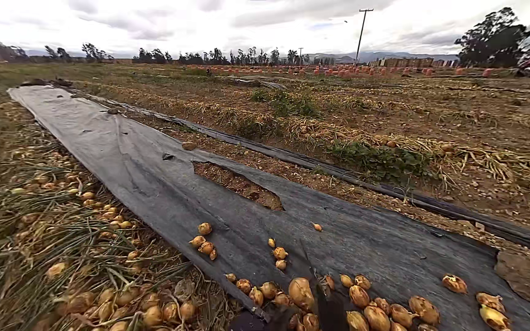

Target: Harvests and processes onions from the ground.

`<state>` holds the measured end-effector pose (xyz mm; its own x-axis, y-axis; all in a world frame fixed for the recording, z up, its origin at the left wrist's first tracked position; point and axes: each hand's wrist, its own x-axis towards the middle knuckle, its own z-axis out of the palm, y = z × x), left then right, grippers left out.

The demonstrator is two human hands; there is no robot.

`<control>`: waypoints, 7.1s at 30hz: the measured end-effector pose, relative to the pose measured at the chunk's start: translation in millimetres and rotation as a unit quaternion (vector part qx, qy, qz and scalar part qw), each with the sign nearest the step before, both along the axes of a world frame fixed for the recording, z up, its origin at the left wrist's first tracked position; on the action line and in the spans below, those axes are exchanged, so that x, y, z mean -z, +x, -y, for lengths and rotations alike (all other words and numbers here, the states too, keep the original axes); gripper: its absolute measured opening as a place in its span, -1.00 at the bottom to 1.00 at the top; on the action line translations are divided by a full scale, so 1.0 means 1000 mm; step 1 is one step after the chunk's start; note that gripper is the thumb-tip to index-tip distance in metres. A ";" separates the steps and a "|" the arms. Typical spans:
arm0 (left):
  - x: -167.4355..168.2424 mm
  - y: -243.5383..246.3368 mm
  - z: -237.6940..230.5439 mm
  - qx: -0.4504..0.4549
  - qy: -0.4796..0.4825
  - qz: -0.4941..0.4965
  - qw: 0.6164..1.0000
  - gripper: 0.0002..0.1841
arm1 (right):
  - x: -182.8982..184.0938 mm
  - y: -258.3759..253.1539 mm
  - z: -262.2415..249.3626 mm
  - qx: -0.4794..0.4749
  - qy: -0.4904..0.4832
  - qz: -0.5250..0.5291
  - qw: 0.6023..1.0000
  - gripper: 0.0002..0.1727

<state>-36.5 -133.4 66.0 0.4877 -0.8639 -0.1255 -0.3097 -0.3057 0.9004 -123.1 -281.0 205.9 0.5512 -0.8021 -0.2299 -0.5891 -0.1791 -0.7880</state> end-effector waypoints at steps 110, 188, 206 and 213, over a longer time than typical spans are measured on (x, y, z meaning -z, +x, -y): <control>0.034 0.025 -0.261 -0.398 -0.025 -0.367 0.841 -0.85 | 0.202 0.130 -0.160 -0.481 0.216 0.008 0.849 -0.38; -0.009 0.060 -0.097 -0.166 0.096 -0.124 0.974 -0.65 | 0.190 0.078 -0.052 -0.087 0.189 0.208 0.956 -0.50; 0.183 0.336 -0.373 -0.190 0.568 0.034 0.800 -0.06 | 0.197 0.150 -0.129 -0.429 0.224 -0.256 0.837 -0.39; 0.144 0.270 -0.397 -0.353 0.129 -0.430 0.821 -0.53 | 0.256 0.178 -0.163 -0.472 0.276 -0.243 0.801 -0.15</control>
<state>233.4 263.8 -77.8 0.4906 -0.2944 -0.8202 0.7430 -0.3505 0.5702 54.5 -117.7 -49.9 0.5901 0.2180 -0.7773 -0.6578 -0.4284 -0.6195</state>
